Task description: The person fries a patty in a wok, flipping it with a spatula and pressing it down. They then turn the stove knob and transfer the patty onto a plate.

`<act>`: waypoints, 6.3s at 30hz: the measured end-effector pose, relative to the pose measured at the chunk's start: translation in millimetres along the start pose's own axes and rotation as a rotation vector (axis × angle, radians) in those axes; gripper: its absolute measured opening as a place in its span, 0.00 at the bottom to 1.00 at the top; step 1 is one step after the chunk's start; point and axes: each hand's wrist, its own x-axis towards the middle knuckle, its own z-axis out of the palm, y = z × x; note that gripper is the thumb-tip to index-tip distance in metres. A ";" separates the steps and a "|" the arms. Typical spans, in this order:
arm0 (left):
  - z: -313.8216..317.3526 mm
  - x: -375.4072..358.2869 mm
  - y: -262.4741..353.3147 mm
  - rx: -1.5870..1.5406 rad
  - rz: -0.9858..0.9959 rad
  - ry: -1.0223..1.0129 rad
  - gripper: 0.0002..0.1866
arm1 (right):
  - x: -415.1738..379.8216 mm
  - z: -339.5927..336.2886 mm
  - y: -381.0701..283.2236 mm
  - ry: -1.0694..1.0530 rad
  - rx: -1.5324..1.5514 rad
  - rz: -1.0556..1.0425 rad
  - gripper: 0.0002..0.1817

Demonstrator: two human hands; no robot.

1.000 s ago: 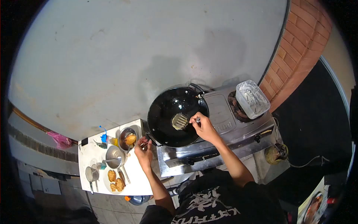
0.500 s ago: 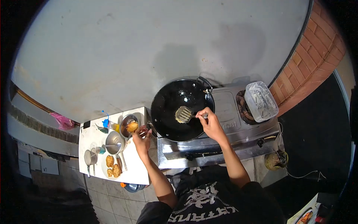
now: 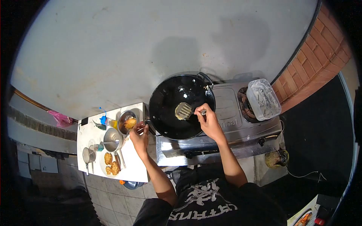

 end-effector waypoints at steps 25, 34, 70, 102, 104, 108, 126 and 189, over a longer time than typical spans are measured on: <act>3.6 -9.4 -6.9 0.078 0.002 0.052 0.13 | 13.2 -31.7 -40.2 -0.114 -0.096 -0.047 0.04; 8.9 -15.9 -14.0 0.062 -0.012 0.083 0.14 | 18.2 -29.7 -47.4 -0.125 -0.176 -0.046 0.06; 11.1 -22.4 -4.4 0.066 -0.029 0.104 0.16 | 7.4 17.7 -0.1 0.157 -0.041 -0.088 0.03; 2.6 -20.3 5.0 0.040 -0.098 0.053 0.16 | -9.1 12.4 -2.3 0.102 -0.076 -0.012 0.02; 2.4 -20.3 4.9 0.054 -0.117 0.051 0.17 | -6.6 9.4 3.4 0.090 -0.088 0.010 0.02; 1.2 -20.5 5.4 0.042 -0.057 0.052 0.16 | -4.6 4.5 8.6 0.163 0.050 0.038 0.03; -0.3 -20.6 -3.9 0.064 0.001 0.015 0.16 | 46.9 -37.3 -58.8 -0.232 -0.304 -0.175 0.07; -8.5 -17.2 10.3 0.055 -0.060 -0.036 0.13 | 23.6 -7.2 -40.3 -0.078 -0.231 -0.063 0.08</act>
